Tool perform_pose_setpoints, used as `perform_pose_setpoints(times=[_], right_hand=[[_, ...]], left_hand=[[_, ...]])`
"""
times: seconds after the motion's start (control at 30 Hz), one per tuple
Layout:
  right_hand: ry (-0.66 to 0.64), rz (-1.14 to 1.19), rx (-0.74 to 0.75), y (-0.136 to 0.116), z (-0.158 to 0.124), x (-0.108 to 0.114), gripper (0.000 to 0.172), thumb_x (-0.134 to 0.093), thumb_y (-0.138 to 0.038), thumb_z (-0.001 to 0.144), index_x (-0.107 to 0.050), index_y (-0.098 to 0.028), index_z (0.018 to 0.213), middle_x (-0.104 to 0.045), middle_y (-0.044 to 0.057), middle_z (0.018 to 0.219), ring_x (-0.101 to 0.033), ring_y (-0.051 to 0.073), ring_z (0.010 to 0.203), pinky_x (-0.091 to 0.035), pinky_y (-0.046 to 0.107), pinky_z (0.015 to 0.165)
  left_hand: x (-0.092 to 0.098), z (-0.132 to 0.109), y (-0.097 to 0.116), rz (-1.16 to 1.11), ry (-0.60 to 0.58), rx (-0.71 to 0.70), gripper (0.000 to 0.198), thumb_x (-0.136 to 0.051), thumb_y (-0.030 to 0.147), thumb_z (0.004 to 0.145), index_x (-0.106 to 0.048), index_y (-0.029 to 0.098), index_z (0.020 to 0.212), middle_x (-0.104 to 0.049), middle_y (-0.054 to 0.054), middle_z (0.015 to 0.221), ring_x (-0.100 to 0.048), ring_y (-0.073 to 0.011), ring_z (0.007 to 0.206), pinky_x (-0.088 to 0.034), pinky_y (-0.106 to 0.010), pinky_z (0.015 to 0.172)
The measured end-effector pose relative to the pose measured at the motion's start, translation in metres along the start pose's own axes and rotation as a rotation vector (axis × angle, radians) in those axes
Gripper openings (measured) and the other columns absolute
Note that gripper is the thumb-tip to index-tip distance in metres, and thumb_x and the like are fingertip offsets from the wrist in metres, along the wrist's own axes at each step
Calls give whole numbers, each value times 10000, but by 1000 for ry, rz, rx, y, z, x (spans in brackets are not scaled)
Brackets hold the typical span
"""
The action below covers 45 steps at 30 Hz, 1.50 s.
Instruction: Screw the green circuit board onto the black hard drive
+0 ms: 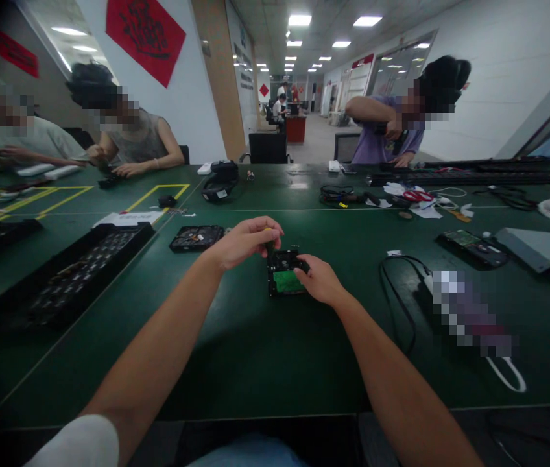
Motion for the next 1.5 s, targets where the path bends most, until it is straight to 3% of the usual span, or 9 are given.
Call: perform_pose_setpoints(times=[0.2,0.33,0.47,0.7,0.97,1.13,1.37,1.5], right_hand=[[-9,3,1,0,-1,0,489,-564,-383,1019,-565,-150,1449,-651,15,787,-599,162,676,-441,308,674],[-2,0,10,0,-1,0,473,-560,-383,1022,-576,-151,1434,-645,15,779,-603,164,683,-446,313,684],[-8,-7,4,0,-1,1,471,-568,-376,1019,-577,-161,1438,-653,23,801,-611,167,701,-454,316,691],[-15,7,-17,1,-1,-1,477,-568,-382,1022,-567,-165,1447,-646,12,800,-598,156,685,-448,310,682],[-2,-1,0,1,0,-1,480,-574,-371,1011,-579,-151,1439,-648,15,769,-595,166,674,-435,312,680],[5,-14,22,0,0,0,483,-572,-388,1011,-583,-154,1433,-653,23,786,-599,174,687,-441,319,692],[-8,-14,1,2,1,-1,488,-565,-387,1018,-573,-150,1444,-635,8,766,-589,167,674,-438,317,676],[-6,-10,-9,1,-1,-1,471,-573,-376,1015,-581,-158,1432,-633,1,760,-583,158,667,-439,311,675]], left_hand=[[6,2,-8,-111,80,57,377,-670,524,942,-726,154,895,-660,-76,876,-632,-164,809,-521,-236,603],[5,2,-8,-181,49,78,313,-656,438,934,-751,140,953,-675,-101,948,-652,-196,887,-597,-297,681],[9,1,-5,-62,59,68,342,-714,474,909,-744,151,1018,-687,-105,1014,-660,-201,939,-605,-288,687],[16,0,1,154,188,34,335,-805,451,842,-646,158,812,-654,-54,857,-607,-144,754,-555,-253,602],[12,-2,6,77,95,22,232,-687,376,907,-738,162,981,-734,-102,953,-692,-198,882,-528,-237,587],[15,-2,4,19,101,34,229,-656,361,925,-725,165,1021,-757,-128,1035,-725,-227,958,-539,-244,586],[22,-3,6,184,272,5,331,-848,397,811,-616,163,836,-747,-93,890,-655,-144,724,-466,-215,528],[8,0,3,91,147,-12,356,-863,390,804,-592,176,890,-726,-64,859,-667,-152,758,-478,-221,564]])
Point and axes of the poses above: each hand's wrist, its own z-axis towards the middle knuckle, its own x-axis out of the back of the hand, y = z × x, the point moved 8 cm from there along z, towards the middle knuckle
